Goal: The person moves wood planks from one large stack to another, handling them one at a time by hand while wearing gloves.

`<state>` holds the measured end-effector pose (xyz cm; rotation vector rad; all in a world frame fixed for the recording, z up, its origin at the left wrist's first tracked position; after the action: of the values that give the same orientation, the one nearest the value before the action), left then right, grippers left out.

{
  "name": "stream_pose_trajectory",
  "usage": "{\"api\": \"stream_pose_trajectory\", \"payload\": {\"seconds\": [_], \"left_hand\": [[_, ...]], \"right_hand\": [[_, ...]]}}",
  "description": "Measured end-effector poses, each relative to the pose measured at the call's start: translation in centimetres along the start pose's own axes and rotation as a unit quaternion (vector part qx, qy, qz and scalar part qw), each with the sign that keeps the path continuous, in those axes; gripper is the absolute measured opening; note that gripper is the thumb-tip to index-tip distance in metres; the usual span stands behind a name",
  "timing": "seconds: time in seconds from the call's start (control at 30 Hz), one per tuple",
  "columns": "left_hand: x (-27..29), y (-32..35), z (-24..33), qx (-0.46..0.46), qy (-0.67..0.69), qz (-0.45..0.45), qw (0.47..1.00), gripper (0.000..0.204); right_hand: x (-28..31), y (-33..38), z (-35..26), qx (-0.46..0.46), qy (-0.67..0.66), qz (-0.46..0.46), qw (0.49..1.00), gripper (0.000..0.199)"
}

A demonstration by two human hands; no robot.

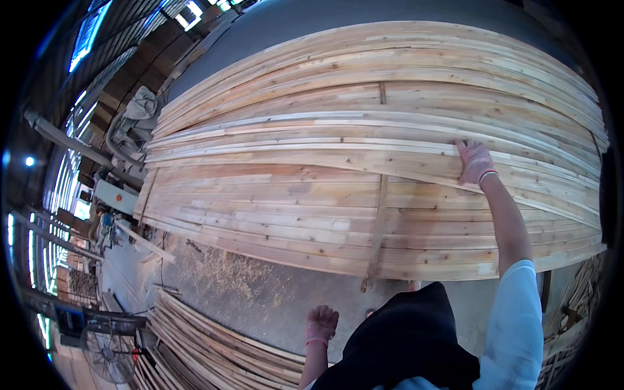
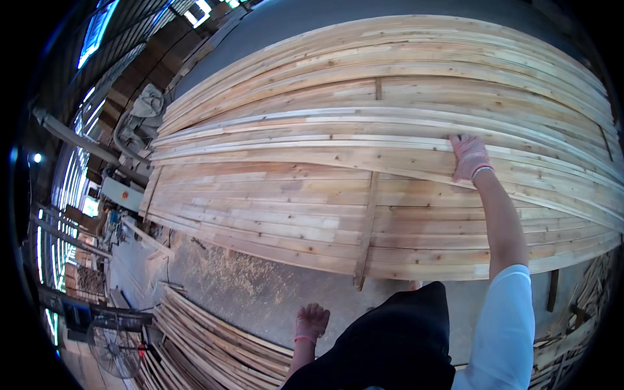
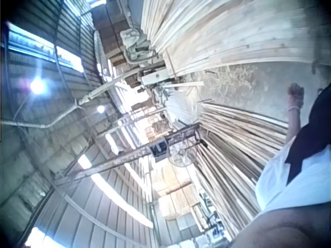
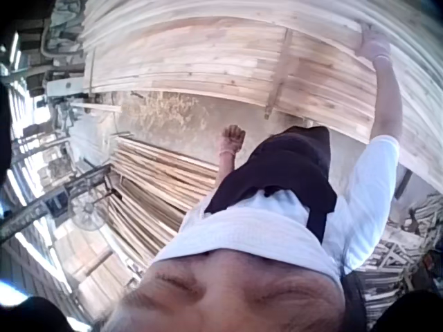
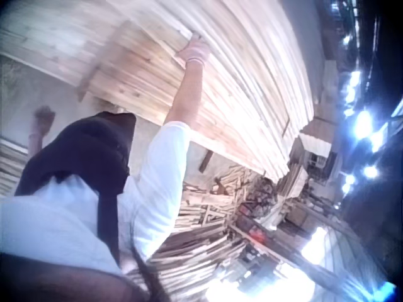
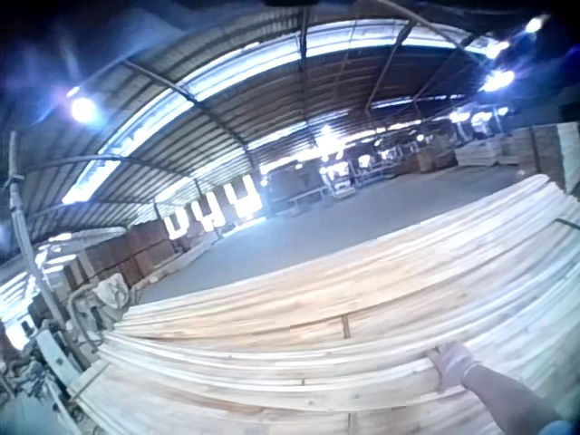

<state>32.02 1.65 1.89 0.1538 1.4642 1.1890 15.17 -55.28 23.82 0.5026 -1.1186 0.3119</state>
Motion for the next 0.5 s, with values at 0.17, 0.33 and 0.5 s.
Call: {"api": "stream_pose_trajectory", "payload": {"seconds": [0.17, 0.33, 0.5], "left_hand": [[-1.2, 0.6, -1.6, 0.013, -0.053, 0.038, 0.998, 0.032], [1.7, 0.5, -0.2, 0.008, -0.008, -0.004, 1.0, 0.038], [4.5, 3.7, 2.2, -0.058, 0.087, -0.001, 0.994, 0.038]], "right_hand": [[0.1, 1.5, -1.0, -0.018, -0.011, 0.055, 0.998, 0.069], [-0.4, 4.2, -1.9, -0.027, -0.018, 0.095, 0.995, 0.049], [-1.1, 7.5, -3.3, 0.0, -0.028, 0.077, 0.997, 0.066]]}}
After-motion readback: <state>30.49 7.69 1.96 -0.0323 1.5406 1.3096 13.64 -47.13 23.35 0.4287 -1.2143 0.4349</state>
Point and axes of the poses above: each hand's wrist, its own y-axis away from the middle knuckle, its own x-axis out of the back of the hand, z = x × y, the point moved 5 cm from there along -y, towards the middle knuckle, and after that the axes turned 4 degrees about -x, right-handed, at the moved point
